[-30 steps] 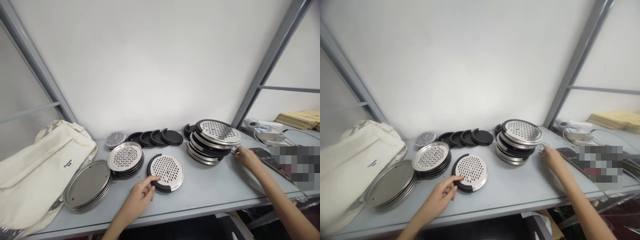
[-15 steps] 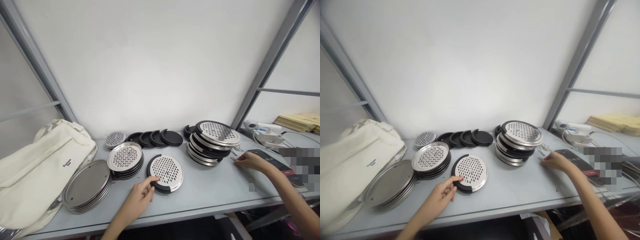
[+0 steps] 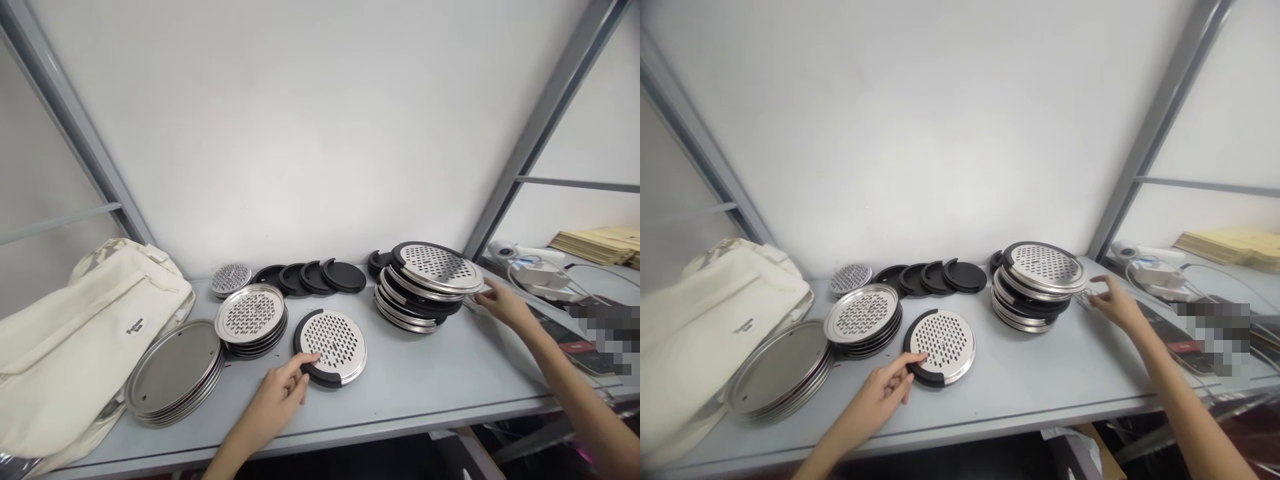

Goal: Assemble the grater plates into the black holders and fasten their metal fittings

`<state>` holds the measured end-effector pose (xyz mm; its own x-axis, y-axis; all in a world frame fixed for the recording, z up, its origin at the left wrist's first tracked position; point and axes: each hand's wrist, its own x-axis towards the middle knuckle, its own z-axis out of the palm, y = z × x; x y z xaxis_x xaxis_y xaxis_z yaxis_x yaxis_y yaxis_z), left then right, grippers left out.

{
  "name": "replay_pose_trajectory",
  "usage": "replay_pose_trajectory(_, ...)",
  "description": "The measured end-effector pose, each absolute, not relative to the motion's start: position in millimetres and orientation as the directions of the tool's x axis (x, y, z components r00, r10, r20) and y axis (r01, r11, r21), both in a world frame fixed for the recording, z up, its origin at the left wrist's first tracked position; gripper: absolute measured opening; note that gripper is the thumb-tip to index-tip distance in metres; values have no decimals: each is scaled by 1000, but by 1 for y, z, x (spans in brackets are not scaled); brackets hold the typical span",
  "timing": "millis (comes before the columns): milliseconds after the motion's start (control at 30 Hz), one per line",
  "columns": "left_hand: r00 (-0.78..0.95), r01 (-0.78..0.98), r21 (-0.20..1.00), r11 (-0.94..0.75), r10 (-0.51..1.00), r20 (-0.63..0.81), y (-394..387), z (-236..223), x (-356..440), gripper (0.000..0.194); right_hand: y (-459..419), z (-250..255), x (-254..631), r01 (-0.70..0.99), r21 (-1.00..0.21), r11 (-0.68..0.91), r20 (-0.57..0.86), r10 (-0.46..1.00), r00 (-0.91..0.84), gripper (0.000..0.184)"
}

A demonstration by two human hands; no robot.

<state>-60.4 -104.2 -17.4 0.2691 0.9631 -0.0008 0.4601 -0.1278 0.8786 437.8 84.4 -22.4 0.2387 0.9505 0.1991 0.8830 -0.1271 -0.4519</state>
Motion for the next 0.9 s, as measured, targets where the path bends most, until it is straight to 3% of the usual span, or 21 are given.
replay_pose_trajectory(300,277,461,878,-130,961,-3,-103,-20,-61,42,98,-35,432,925,-368,-98,285,935,212,22)
replay_pose_trajectory(500,281,462,876,-134,960,-1,-104,-19,-61,41,104,-41,431,922,-380,-71,320,925,203,12)
replay_pose_trajectory(900,277,474,872,-127,961,-10,-105,-17,-61,39,95,-14,427,901,-432,-38,380,899,220,15)
